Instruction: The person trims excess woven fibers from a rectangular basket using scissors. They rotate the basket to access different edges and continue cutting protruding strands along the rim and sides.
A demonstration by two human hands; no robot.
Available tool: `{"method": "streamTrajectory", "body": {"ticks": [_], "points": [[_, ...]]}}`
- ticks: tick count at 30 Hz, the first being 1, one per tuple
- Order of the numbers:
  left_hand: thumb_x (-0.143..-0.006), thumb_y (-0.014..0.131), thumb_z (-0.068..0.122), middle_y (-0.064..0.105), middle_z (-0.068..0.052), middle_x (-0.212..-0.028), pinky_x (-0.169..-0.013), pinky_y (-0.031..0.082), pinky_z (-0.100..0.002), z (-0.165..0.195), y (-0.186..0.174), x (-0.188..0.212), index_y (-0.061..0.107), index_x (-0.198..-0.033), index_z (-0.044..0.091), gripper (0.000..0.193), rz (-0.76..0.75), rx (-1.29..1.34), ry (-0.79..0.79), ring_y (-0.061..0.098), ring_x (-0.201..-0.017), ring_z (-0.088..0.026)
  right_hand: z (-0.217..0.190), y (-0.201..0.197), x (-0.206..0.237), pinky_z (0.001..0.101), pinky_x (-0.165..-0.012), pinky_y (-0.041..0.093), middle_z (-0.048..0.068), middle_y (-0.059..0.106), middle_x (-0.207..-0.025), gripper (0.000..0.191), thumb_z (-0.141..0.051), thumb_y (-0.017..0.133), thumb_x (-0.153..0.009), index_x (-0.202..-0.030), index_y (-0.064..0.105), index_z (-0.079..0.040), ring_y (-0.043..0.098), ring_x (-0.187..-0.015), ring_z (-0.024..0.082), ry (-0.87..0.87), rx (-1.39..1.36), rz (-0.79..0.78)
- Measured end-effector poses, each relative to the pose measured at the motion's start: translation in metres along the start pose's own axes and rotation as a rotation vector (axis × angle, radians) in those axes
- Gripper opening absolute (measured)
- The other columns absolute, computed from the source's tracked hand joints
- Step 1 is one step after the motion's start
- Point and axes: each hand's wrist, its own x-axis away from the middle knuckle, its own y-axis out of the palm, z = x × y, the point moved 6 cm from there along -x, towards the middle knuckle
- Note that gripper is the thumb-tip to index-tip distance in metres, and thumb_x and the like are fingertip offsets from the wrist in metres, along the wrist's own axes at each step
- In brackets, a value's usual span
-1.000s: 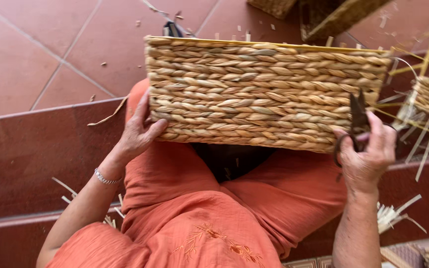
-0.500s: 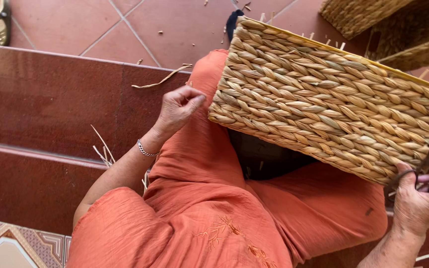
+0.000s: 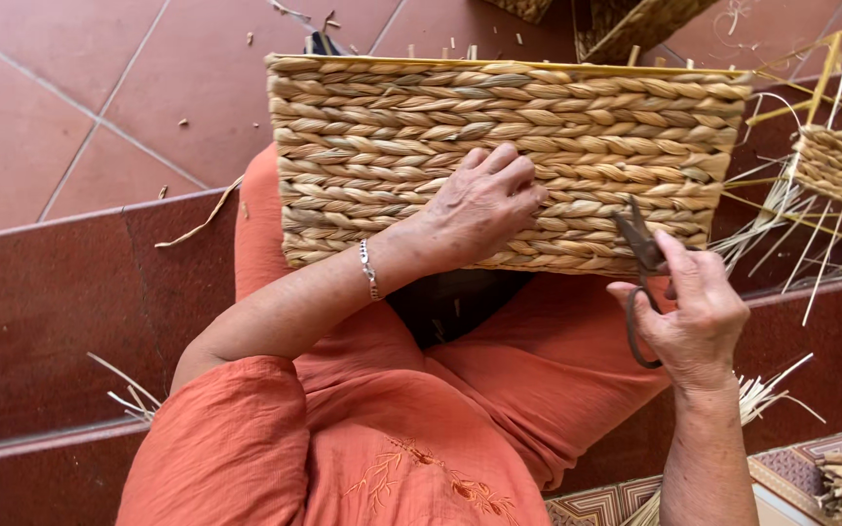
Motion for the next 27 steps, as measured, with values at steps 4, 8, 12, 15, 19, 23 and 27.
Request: {"method": "streamTrajectory", "body": {"ticks": [4, 8, 12, 15, 19, 23, 27], "points": [[-0.081, 0.073, 0.014, 0.057, -0.01, -0.103, -0.092, 0.045, -0.043, 0.0, 0.023, -0.014, 0.067, -0.1, 0.006, 0.021, -0.082, -0.186, 0.05, 0.053, -0.106, -0.027, -0.01, -0.003, 0.001, 0.0382, -0.071, 0.056, 0.009, 0.062, -0.099, 0.072, -0.043, 0.091, -0.078, -0.137, 0.067, -0.009, 0.065, -0.084, 0.025, -0.039, 0.062, -0.019], [-0.084, 0.065, 0.01, 0.06, -0.01, -0.096, -0.085, 0.044, -0.043, -0.007, 0.042, -0.031, 0.067, -0.092, 0.006, 0.009, -0.256, -0.167, 0.003, 0.056, -0.097, -0.026, -0.016, -0.001, -0.005, 0.0373, -0.067, 0.055, 0.007, 0.06, -0.09, 0.069, -0.051, 0.088, -0.077, -0.128, 0.069, -0.009, 0.063, -0.081, 0.025, -0.129, 0.145, -0.011], [-0.093, 0.056, 0.002, 0.061, -0.008, -0.088, -0.087, 0.044, -0.041, -0.034, 0.048, -0.04, 0.064, -0.084, 0.008, 0.014, -0.514, -0.099, -0.249, 0.059, -0.092, -0.023, -0.025, 0.005, -0.018, 0.0374, -0.061, 0.052, 0.006, 0.058, -0.082, 0.065, -0.057, 0.087, -0.08, -0.12, 0.071, -0.008, 0.06, -0.075, 0.025, -0.219, 0.226, -0.013], [-0.09, 0.066, 0.01, 0.062, -0.006, -0.09, -0.08, 0.043, -0.045, -0.034, 0.03, -0.042, 0.064, -0.081, 0.011, 0.009, -0.375, 0.05, -0.144, 0.059, -0.098, -0.027, -0.036, 0.011, -0.025, 0.0379, -0.061, 0.051, 0.006, 0.056, -0.082, 0.061, -0.055, 0.085, -0.081, -0.12, 0.071, -0.01, 0.06, -0.075, 0.025, -0.239, 0.189, -0.034], [-0.087, 0.069, 0.008, 0.061, -0.005, -0.092, -0.081, 0.043, -0.046, -0.033, 0.018, -0.038, 0.062, -0.081, 0.01, 0.009, -0.314, 0.086, -0.112, 0.058, -0.101, -0.027, -0.051, 0.019, -0.033, 0.0386, -0.061, 0.051, 0.009, 0.053, -0.084, 0.065, -0.055, 0.085, -0.077, -0.122, 0.071, -0.01, 0.06, -0.073, 0.025, -0.219, 0.139, -0.058], [-0.087, 0.07, 0.009, 0.06, -0.006, -0.091, -0.081, 0.043, -0.048, -0.033, 0.016, -0.038, 0.061, -0.082, 0.009, 0.01, -0.315, 0.12, -0.109, 0.057, -0.101, -0.029, -0.058, 0.017, -0.04, 0.0404, -0.063, 0.049, 0.007, 0.051, -0.084, 0.065, -0.055, 0.085, -0.079, -0.124, 0.07, -0.011, 0.059, -0.075, 0.026, -0.246, 0.174, -0.033], [-0.086, 0.069, 0.007, 0.06, -0.004, -0.091, -0.083, 0.043, -0.049, -0.032, 0.017, -0.04, 0.062, -0.081, 0.01, 0.01, -0.314, 0.121, -0.097, 0.058, -0.102, -0.028, -0.064, 0.017, -0.045, 0.0411, -0.063, 0.047, 0.007, 0.051, -0.083, 0.067, -0.057, 0.083, -0.079, -0.125, 0.071, -0.011, 0.058, -0.073, 0.026, -0.282, 0.222, -0.02]]}}
